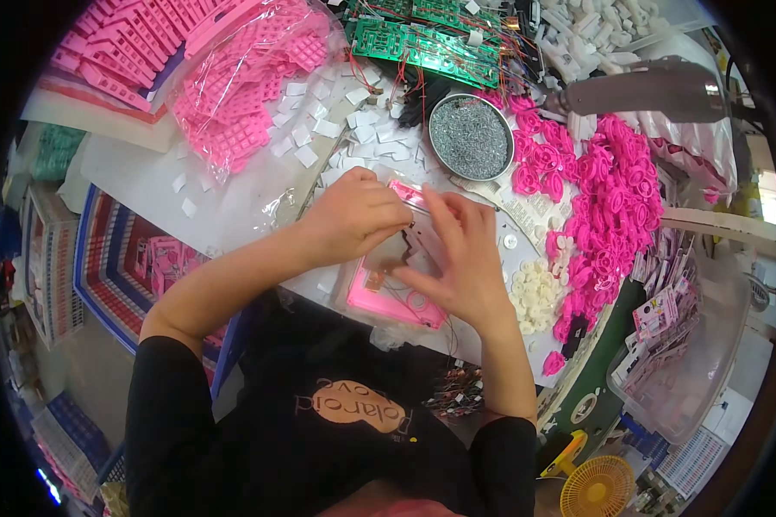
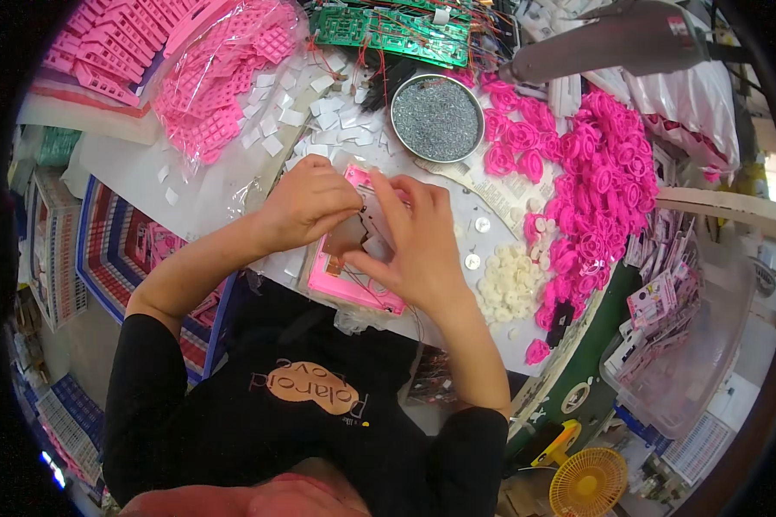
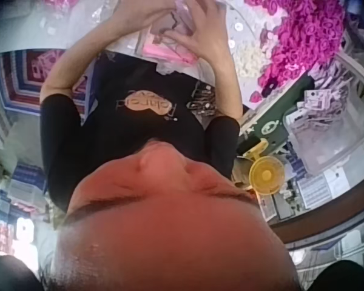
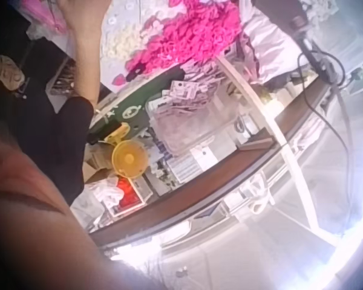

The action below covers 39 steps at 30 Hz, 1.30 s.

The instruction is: Assembling a pink plastic toy house by installing components, connecting wiring, and using an electric screwdriver.

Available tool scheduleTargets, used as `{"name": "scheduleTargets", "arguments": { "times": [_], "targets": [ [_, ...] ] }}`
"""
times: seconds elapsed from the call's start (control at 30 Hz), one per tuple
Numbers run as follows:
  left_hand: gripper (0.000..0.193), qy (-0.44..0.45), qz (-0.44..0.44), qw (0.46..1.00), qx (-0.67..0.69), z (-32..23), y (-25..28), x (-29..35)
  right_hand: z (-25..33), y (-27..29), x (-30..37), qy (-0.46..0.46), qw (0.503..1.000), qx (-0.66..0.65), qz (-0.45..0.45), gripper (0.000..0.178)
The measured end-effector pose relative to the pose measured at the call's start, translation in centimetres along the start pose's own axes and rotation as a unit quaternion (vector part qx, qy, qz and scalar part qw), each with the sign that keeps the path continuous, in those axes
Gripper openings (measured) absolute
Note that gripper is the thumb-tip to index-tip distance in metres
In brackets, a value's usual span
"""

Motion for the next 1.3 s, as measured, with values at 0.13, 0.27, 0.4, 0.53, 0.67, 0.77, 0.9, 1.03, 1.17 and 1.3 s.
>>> {"name": "scheduleTargets", "arguments": {
  "times": [0.13,0.27,0.4,0.53,0.67,0.77,0.9,1.03,1.17,1.3],
  "targets": [
    [0.012,0.062,-0.023,0.997,0.039,0.6,0.2,0.3,0.2,0.4,2.6,-0.026,0.999,0.029,0.025,0.077],
    [0.009,0.093,-0.034,0.992,0.073,1.0,0.2,0.1,-1.7,0.7,3.5,-0.055,0.992,-0.108,0.029,0.050],
    [0.008,0.088,-0.018,0.993,0.078,0.8,0.3,-0.2,-2.2,1.6,1.8,0.005,0.998,-0.010,0.055,0.033],
    [0.010,0.063,0.006,0.996,0.069,0.7,0.3,-0.4,-2.2,1.4,1.6,-0.003,0.999,0.034,-0.038,0.042],
    [0.012,0.035,0.057,0.996,0.058,0.4,0.8,-1.3,-2.4,0.6,2.2,0.040,0.999,-0.021,0.004,0.048],
    [0.011,-0.007,0.126,0.992,0.029,0.7,1.2,-2.3,-2.8,-0.2,2.2,0.019,0.998,-0.065,0.016,0.047],
    [0.008,-0.058,0.225,0.972,-0.021,0.0,1.5,-4.1,-2.7,0.2,1.9,0.011,0.997,-0.074,0.025,0.045],
    [0.006,-0.134,0.239,0.955,-0.113,-1.1,1.7,-4.5,-1.9,0.0,1.5,0.055,0.998,-0.033,0.018,0.043],
    [0.006,-0.150,0.214,0.956,-0.134,-1.6,1.7,-3.7,-1.7,-0.1,1.4,0.054,0.997,-0.032,0.038,0.042],
    [0.007,-0.109,0.236,0.953,-0.158,-2.2,1.8,-3.3,-1.1,0.3,1.2,0.071,0.996,0.005,0.055,0.042]
  ]
}}
Point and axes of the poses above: each hand's wrist, its own x-axis away from the middle knuckle, its own y-axis out of the back of the hand, z = x × y, the point moved 3 cm from there along -x, towards the middle knuckle, and after that the axes turned 9 degrees about x, right-handed, at the moved point
